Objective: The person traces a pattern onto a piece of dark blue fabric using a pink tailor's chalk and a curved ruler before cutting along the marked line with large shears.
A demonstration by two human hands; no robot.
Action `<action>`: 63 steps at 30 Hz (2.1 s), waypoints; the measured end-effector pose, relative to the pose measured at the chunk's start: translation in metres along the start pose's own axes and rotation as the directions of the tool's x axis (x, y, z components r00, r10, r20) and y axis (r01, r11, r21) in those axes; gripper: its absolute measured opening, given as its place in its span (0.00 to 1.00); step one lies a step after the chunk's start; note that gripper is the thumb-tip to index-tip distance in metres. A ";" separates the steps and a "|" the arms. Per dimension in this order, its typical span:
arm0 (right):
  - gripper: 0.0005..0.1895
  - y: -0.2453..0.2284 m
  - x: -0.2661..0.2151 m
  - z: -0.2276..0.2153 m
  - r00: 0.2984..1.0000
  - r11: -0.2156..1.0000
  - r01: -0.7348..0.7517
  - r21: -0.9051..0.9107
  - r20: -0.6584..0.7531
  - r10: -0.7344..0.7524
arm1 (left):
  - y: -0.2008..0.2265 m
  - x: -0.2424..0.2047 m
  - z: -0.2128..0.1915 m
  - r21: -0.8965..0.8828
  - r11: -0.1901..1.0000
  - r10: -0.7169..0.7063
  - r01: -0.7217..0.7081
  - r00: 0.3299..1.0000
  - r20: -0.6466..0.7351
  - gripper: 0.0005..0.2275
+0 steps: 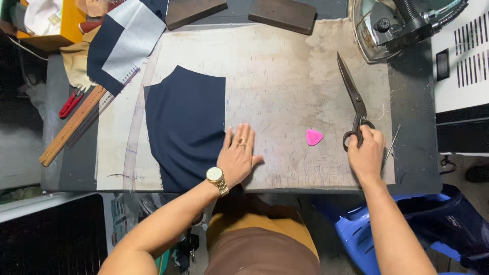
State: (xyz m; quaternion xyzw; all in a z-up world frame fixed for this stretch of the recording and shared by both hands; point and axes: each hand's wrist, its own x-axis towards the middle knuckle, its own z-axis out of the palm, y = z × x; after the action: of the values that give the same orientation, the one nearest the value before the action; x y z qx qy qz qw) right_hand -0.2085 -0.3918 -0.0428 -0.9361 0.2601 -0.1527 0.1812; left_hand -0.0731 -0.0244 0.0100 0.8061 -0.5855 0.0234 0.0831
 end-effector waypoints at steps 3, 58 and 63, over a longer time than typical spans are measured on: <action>0.17 -0.002 -0.008 0.005 0.998 1.000 0.014 0.005 -0.063 -0.014 | 0.049 -0.016 0.002 -0.046 0.995 -0.078 0.092 0.966 0.244 0.39; 0.23 -0.460 -0.108 0.158 0.847 0.849 0.524 -0.068 0.151 -0.510 | -0.342 -0.188 -0.034 -0.097 0.673 -0.723 0.733 0.624 -0.297 0.14; 0.21 -0.467 -0.106 0.154 0.857 0.855 0.512 -0.085 0.118 -0.502 | -0.332 -0.183 -0.011 -0.101 0.712 -0.696 0.695 0.679 -0.234 0.19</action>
State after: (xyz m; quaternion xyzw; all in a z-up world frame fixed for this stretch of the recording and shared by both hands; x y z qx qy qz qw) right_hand -0.0354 0.0792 -0.0043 -0.9862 0.0039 -0.1371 0.0928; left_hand 0.1843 0.2494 -0.0396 0.9575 -0.2200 0.0926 0.1616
